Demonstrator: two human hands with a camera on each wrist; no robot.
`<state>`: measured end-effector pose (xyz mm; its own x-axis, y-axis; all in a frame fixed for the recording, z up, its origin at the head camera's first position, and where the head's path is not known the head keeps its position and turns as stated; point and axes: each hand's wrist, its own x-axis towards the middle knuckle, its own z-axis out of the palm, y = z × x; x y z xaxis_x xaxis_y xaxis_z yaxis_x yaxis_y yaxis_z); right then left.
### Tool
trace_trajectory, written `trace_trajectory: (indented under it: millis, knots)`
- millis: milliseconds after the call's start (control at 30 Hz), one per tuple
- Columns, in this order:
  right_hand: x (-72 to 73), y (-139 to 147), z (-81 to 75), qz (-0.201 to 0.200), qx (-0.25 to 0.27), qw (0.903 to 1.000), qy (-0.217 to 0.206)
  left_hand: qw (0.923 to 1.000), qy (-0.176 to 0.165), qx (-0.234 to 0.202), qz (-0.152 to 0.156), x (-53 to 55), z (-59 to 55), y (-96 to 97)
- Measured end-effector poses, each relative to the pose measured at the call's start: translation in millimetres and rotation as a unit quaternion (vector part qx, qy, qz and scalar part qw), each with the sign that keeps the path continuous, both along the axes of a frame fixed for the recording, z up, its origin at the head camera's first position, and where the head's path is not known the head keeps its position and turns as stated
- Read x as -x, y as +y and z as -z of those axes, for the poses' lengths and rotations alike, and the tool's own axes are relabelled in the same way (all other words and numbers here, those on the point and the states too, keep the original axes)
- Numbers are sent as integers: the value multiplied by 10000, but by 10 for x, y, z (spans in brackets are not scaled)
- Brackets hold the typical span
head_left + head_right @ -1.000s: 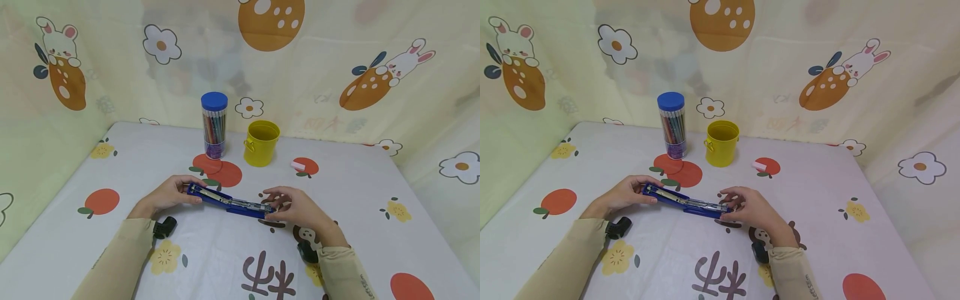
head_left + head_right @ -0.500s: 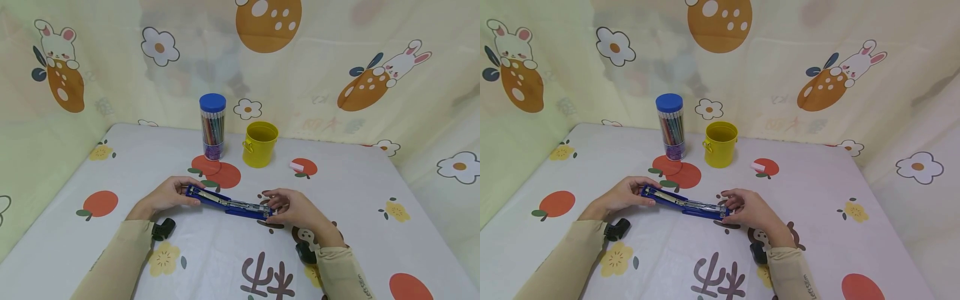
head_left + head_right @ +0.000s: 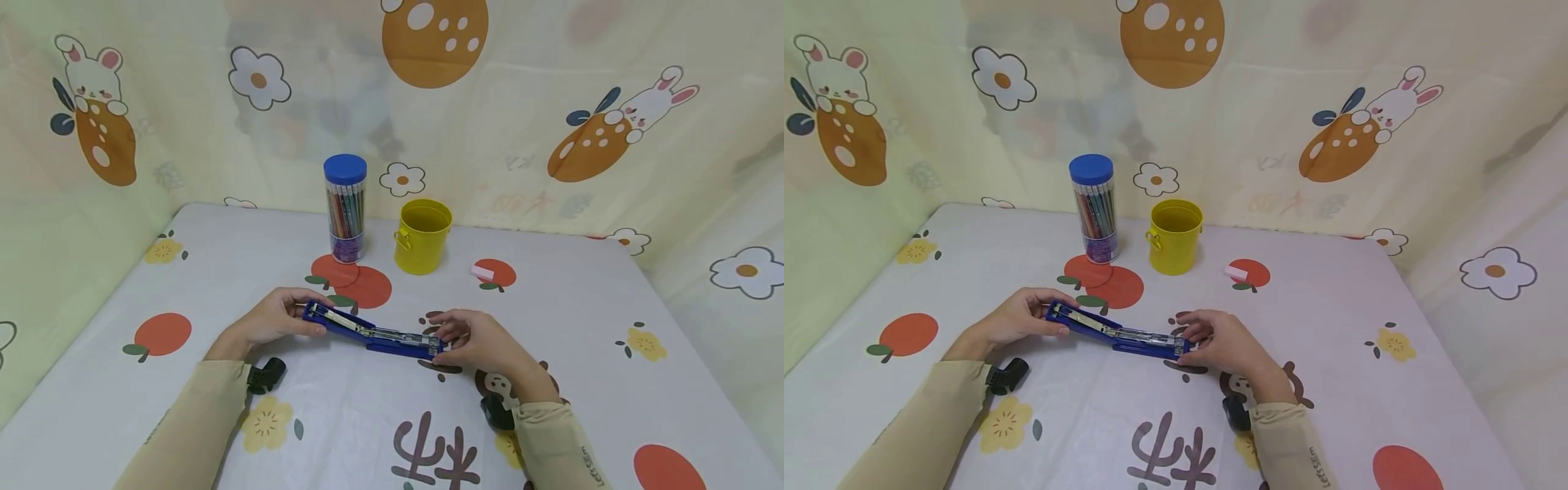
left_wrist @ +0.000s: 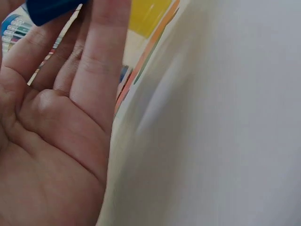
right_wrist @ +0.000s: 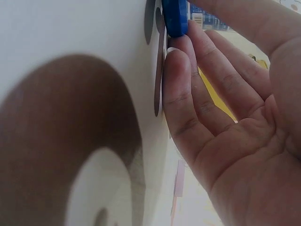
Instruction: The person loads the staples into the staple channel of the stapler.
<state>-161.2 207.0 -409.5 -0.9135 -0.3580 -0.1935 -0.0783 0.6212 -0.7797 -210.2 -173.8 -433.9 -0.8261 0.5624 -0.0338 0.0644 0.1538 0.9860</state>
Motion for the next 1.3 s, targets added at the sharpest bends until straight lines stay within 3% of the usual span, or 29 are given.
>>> trace_trajectory:
  millis: [267, 567, 667, 867, 1000, 1167, 1300]
  knots:
    - [14, 30, 30, 42, -8, 10000, -43, 9998, 76, -160, -55, -10, -59, 91]
    - [14, 52, 36, 39, 44, 10000, -4, 9947, 185, -1011, -49, -40, -134, 256]
    - [17, 56, 28, 19, 98, 9999, 15, 9939, 286, -1060, -125, -64, -178, 339]
    - [22, 51, 16, -61, 186, 9998, 49, 9950, 611, -749, -269, -108, -296, 565]
    - [19, 47, 11, 5, 143, 9999, -51, 9942, 1026, -294, -106, -104, -358, 788]
    - [23, 51, 21, 73, 47, 9999, -62, 9852, 1674, 269, 258, -94, -392, 1051]
    - [28, 46, 34, 139, 46, 9999, -54, 9782, 1974, 537, 354, -98, -364, 1177]
